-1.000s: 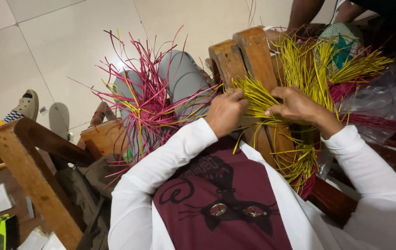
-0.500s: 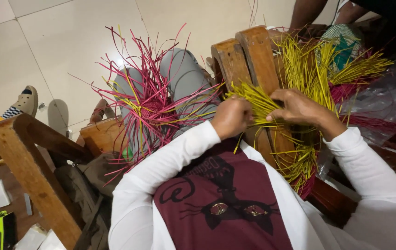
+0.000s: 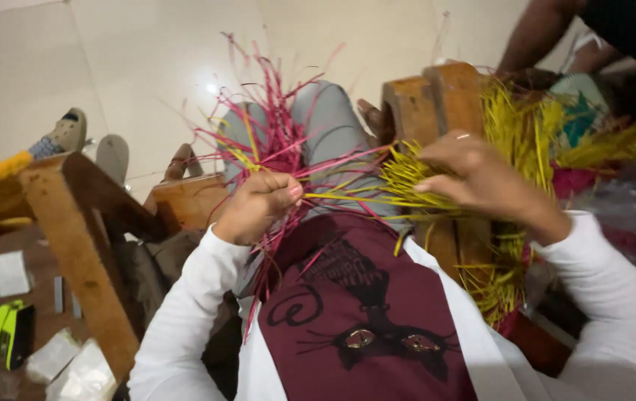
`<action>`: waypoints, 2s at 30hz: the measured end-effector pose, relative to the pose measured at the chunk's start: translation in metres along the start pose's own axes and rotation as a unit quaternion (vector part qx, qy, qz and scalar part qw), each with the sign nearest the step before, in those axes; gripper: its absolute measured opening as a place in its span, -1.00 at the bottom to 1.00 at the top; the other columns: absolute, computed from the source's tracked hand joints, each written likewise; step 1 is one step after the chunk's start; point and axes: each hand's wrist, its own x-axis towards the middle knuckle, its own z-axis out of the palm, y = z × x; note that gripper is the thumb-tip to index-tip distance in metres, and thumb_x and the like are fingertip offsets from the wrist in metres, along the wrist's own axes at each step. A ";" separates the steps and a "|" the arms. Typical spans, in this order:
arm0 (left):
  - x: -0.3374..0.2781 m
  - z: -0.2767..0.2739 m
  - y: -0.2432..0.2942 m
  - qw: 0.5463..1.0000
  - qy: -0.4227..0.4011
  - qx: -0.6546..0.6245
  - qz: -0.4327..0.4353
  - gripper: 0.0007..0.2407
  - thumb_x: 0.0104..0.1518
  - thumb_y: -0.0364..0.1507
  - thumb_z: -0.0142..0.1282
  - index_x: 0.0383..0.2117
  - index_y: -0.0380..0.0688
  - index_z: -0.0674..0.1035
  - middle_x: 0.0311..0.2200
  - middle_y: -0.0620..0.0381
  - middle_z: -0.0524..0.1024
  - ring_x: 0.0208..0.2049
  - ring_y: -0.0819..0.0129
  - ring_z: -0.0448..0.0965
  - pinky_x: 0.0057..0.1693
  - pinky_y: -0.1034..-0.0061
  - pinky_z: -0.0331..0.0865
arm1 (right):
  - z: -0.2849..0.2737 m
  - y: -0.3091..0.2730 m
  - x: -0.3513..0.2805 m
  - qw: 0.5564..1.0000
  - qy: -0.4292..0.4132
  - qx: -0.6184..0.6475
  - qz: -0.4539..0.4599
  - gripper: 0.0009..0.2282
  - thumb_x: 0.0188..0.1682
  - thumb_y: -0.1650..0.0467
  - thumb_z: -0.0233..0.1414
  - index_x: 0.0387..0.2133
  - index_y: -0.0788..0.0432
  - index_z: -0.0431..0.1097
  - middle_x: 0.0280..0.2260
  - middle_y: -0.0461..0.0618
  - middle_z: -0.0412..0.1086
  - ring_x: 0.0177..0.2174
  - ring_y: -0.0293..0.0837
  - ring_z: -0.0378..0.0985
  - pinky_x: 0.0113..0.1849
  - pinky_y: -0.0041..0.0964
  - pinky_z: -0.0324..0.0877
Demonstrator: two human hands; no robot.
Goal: Weaving pink and yellow plastic or fiber strands together using a wooden frame for support.
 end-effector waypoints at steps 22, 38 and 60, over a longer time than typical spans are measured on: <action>-0.068 -0.077 -0.005 0.915 0.224 -0.266 0.204 -0.91 0.01 -0.53 0.00 -0.54 -0.36 0.45 -0.80 0.09 0.25 -0.73 0.52 0.16 -0.55 0.72 0.05 | 0.103 -0.197 0.200 0.790 0.231 -0.073 -0.564 -0.84 -0.06 0.53 -0.18 -0.31 0.37 0.34 -0.57 0.05 0.18 -0.64 -0.02 0.29 -0.57 -0.19 0.24; -0.104 -0.071 0.000 0.848 0.268 -0.326 0.321 -0.91 -0.13 -0.52 -0.02 -0.70 -0.30 0.42 -0.81 0.24 0.05 -0.68 0.50 -0.01 -0.56 0.65 -0.08 | 0.126 -0.044 0.290 0.864 0.312 -0.194 -0.344 -0.94 -0.15 0.41 -0.03 -0.42 0.07 0.30 -0.62 -0.12 0.17 -0.61 -0.07 0.37 -0.47 -0.19 0.33; -0.137 -0.104 -0.010 0.659 0.359 -0.422 0.508 -0.80 -0.13 -0.63 -0.14 -0.76 0.07 0.37 -0.69 0.49 0.36 -0.65 0.76 0.25 -0.42 1.01 0.16 | 0.097 -0.004 0.290 0.940 0.330 0.054 -0.070 -0.91 -0.04 0.62 -0.12 -0.42 0.32 0.34 -0.57 0.03 0.33 -0.62 -0.15 0.32 -0.56 -0.27 0.30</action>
